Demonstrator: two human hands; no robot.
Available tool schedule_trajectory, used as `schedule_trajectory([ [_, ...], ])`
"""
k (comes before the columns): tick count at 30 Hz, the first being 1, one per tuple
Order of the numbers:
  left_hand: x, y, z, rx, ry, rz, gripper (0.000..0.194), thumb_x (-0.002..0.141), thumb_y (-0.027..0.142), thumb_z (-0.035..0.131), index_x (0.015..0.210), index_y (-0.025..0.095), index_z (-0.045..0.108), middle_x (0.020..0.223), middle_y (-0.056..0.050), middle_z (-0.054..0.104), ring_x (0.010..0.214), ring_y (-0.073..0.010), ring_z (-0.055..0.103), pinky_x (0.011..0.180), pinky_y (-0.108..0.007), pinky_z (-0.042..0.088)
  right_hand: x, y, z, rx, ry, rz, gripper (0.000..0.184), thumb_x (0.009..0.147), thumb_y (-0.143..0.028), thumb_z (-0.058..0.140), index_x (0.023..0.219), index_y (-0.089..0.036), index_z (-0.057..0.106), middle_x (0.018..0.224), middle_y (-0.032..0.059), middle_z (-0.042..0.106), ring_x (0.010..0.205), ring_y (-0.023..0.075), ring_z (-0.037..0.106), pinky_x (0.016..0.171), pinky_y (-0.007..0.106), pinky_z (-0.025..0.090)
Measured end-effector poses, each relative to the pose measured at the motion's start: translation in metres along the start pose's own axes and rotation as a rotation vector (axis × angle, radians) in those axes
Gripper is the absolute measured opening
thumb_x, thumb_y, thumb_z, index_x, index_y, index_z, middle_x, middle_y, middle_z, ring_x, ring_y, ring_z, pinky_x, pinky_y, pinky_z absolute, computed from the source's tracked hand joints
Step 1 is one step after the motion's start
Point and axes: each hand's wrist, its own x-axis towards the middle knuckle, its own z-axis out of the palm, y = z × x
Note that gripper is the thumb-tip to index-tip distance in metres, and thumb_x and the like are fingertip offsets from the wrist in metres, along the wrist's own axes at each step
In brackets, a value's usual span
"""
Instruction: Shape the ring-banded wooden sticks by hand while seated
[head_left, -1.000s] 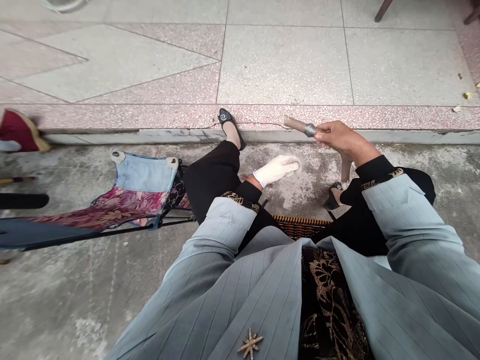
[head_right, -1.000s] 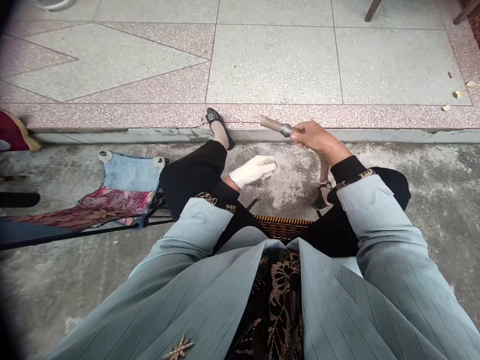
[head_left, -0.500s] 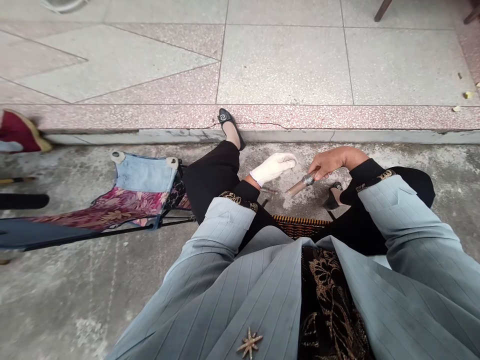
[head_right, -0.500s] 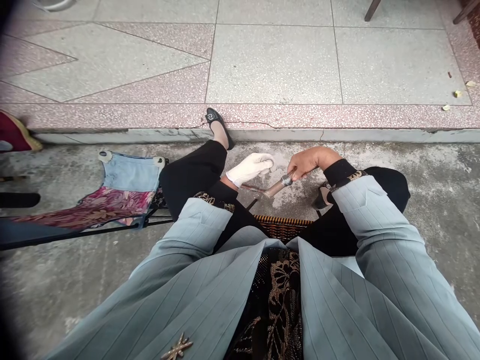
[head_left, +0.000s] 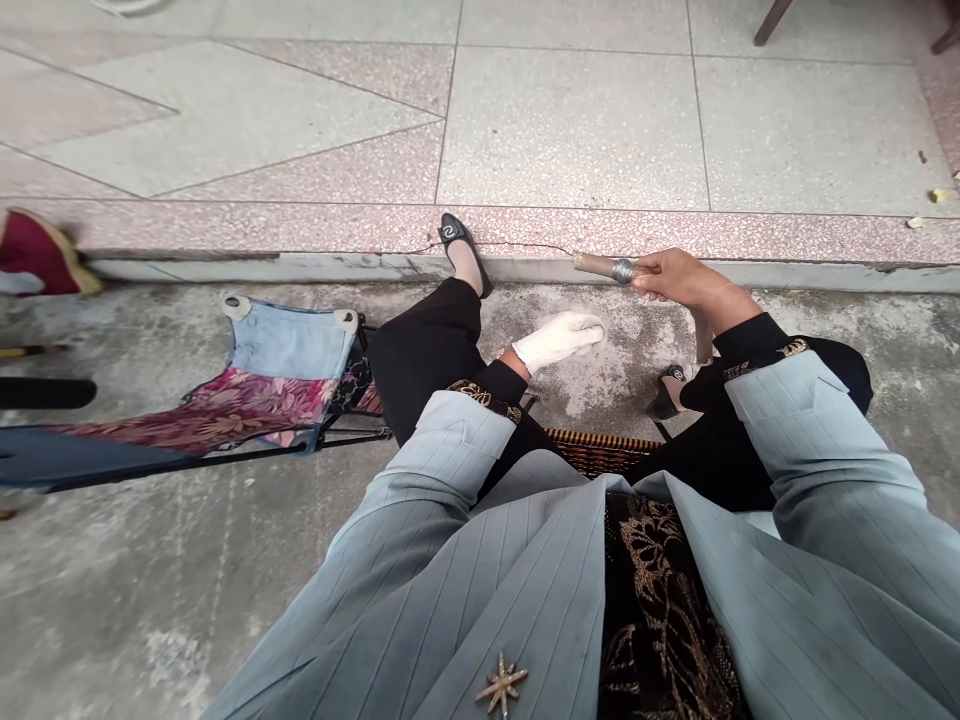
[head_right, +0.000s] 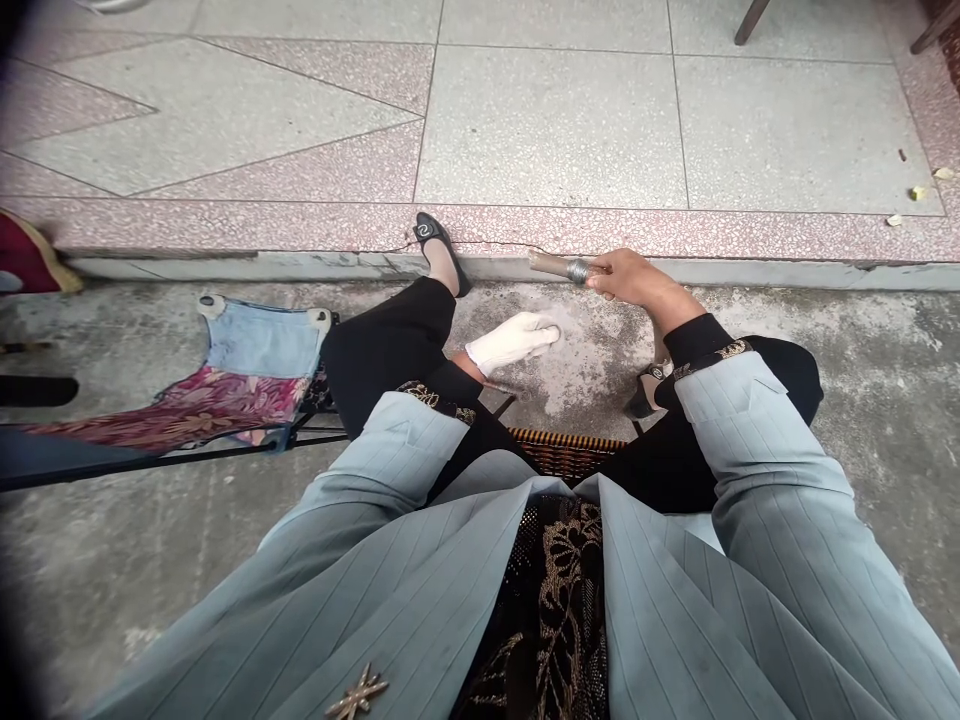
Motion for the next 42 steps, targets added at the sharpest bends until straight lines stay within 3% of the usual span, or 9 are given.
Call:
schedule_trajectory([
  [4,0.001,-0.001,0.004,0.034,-0.013,0.013,0.032,0.084,0.042,0.063,0.073,0.012,0.062,0.058,0.002,0.048,0.049,-0.0054,0.037,0.048,-0.019,0.027,0.004,-0.002,0.006,-0.392,-0.019,0.038,0.030,0.088,-0.032,0.061,0.109,-0.015,0.072,0.099,0.0113,0.069,0.088,0.0234,0.061,0.069,0.032,0.039],
  [8,-0.003,0.002,-0.001,0.076,0.048,0.065,0.029,0.085,0.041,0.059,0.079,0.012,0.064,0.059,0.002,0.050,0.051,-0.0066,0.039,0.050,-0.020,0.029,-0.002,-0.009,0.012,-0.552,-0.276,0.033,0.026,0.088,-0.032,0.060,0.105,-0.016,0.072,0.098,0.0131,0.069,0.082,0.0235,0.060,0.066,0.033,0.038],
  [11,-0.005,0.003,-0.009,0.067,0.117,0.086,0.029,0.085,0.041,0.058,0.079,0.013,0.062,0.062,0.002,0.053,0.053,-0.0069,0.041,0.051,-0.020,0.030,-0.007,-0.012,0.012,-0.513,-0.512,-0.052,0.020,0.087,-0.032,0.062,0.095,-0.017,0.073,0.084,0.0080,0.068,0.073,0.0191,0.057,0.067,0.031,0.038],
  [15,-0.004,0.001,-0.014,-0.017,0.172,0.112,0.032,0.082,0.045,0.065,0.084,0.013,0.061,0.063,0.003,0.054,0.050,-0.0061,0.039,0.049,-0.021,0.029,-0.013,-0.012,0.004,-0.195,-0.779,-0.215,0.029,0.085,-0.040,0.066,0.101,-0.017,0.074,0.075,0.0017,0.066,0.068,0.0142,0.054,0.068,0.028,0.041],
  [17,-0.003,-0.001,-0.012,-0.070,0.176,0.111,0.034,0.083,0.046,0.066,0.083,0.014,0.059,0.059,0.004,0.052,0.047,-0.0057,0.038,0.047,-0.020,0.029,-0.017,-0.013,-0.003,0.014,-0.706,-0.273,0.039,0.084,-0.045,0.067,0.111,-0.018,0.072,0.081,0.0012,0.067,0.070,0.0131,0.055,0.069,0.027,0.043],
  [23,-0.004,0.003,-0.003,-0.070,0.112,0.071,0.035,0.090,0.046,0.058,0.078,0.013,0.059,0.053,0.005,0.044,0.045,-0.0051,0.034,0.045,-0.019,0.027,-0.024,-0.015,-0.017,0.317,-0.098,-0.184,0.033,0.086,-0.040,0.066,0.107,-0.016,0.071,0.085,0.0046,0.067,0.071,0.0136,0.056,0.069,0.028,0.045],
  [29,0.001,-0.003,0.003,0.059,0.021,0.058,0.028,0.087,0.040,0.058,0.079,0.014,0.061,0.058,0.003,0.048,0.050,-0.0067,0.039,0.048,-0.020,0.027,-0.002,0.000,-0.002,-0.111,0.045,0.017,0.028,0.087,-0.031,0.062,0.108,-0.014,0.072,0.087,0.0072,0.067,0.078,0.0185,0.059,0.069,0.030,0.041],
  [36,-0.006,0.004,-0.002,0.210,0.073,0.081,0.027,0.087,0.038,0.054,0.083,0.014,0.063,0.061,0.003,0.052,0.053,-0.0081,0.043,0.052,-0.021,0.031,-0.003,-0.008,0.015,-0.548,-0.282,0.012,0.026,0.088,-0.031,0.061,0.105,-0.016,0.072,0.097,0.0117,0.069,0.080,0.0219,0.060,0.066,0.032,0.037],
  [42,-0.004,0.005,-0.005,0.193,0.167,0.064,0.023,0.087,0.035,0.055,0.081,0.013,0.062,0.063,0.003,0.053,0.054,-0.0079,0.043,0.053,-0.021,0.032,-0.013,-0.010,0.013,-0.257,-0.822,-0.153,0.031,0.083,-0.038,0.068,0.104,-0.016,0.074,0.075,0.0022,0.067,0.068,0.0145,0.056,0.068,0.028,0.040],
])
